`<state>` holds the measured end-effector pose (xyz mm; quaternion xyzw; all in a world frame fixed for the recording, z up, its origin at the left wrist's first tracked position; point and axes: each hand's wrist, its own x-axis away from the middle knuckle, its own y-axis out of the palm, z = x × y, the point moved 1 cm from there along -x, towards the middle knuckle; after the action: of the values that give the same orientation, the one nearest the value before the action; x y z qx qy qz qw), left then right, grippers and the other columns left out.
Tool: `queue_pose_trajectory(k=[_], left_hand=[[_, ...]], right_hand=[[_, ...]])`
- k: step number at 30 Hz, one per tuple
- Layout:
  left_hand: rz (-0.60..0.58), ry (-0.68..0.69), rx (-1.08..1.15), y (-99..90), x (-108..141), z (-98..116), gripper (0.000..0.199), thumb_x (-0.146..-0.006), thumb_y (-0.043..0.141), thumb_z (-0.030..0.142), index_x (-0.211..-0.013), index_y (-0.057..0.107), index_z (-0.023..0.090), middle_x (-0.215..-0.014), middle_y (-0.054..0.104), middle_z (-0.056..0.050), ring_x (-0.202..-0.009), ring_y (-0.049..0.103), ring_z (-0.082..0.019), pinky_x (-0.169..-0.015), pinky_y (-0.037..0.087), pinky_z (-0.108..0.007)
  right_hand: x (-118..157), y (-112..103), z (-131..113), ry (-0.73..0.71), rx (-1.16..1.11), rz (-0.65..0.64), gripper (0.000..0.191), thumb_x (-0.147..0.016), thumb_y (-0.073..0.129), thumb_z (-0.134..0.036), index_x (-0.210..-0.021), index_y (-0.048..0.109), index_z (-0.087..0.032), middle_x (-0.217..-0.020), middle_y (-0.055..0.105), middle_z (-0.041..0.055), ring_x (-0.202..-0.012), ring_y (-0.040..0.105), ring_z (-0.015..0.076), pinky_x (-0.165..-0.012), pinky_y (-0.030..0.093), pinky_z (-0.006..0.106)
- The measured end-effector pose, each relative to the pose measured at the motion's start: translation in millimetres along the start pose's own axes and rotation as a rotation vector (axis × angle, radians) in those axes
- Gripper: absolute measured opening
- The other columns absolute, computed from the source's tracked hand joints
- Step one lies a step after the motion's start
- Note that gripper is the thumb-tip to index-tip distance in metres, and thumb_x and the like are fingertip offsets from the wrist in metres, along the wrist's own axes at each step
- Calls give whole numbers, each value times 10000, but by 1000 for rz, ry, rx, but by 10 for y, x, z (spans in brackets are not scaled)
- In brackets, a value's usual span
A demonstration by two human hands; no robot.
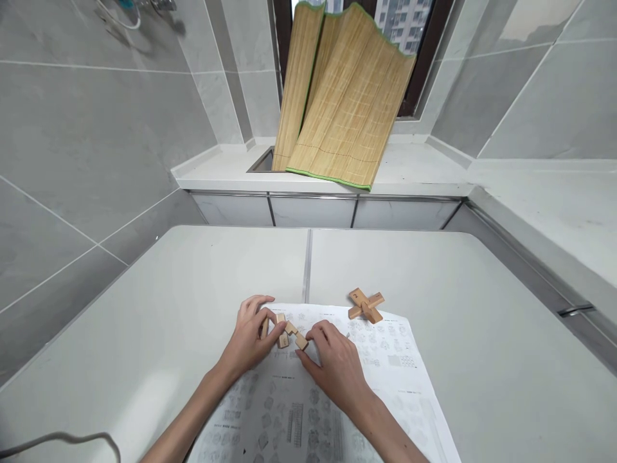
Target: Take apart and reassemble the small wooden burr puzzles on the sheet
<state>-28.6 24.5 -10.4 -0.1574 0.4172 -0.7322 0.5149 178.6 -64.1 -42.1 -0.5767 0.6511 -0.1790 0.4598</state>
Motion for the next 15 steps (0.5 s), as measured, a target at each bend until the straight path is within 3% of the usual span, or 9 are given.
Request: queue_pose_trajectory(k=[10, 12, 15], left_hand=[[-44, 14, 105, -76, 26, -51, 227, -999, 619, 394, -1179, 644, 259, -1357, 627, -105, -1345, 505, -324, -1110, 447, -535], [-87, 23, 158, -96, 50, -27, 297, -983, 645, 408, -1249, 628, 275, -1394, 617, -106, -1349, 527, -326, -1107, 467, -525], [-190, 75, 219, -93, 91, 22, 568, -881, 779, 459, -1382, 565, 301, -1469, 571, -117, -1388, 514, -345, -1117, 485, -517]], right_hand=[[8, 7, -12, -79, -42, -9, 108, -980, 678, -313, -1012, 620, -228, -1002, 657, 67, -876, 670, 230, -693, 517, 328], [10, 2, -21, -96, -72, -26, 96, -995, 660, -312, -1040, 635, -232, -1021, 657, 78, -898, 673, 241, -718, 536, 345], [11, -13, -35, -99, -103, -49, 130, -1013, 629, -281, -1133, 644, -234, -1054, 650, 96, -940, 665, 257, -752, 557, 371]])
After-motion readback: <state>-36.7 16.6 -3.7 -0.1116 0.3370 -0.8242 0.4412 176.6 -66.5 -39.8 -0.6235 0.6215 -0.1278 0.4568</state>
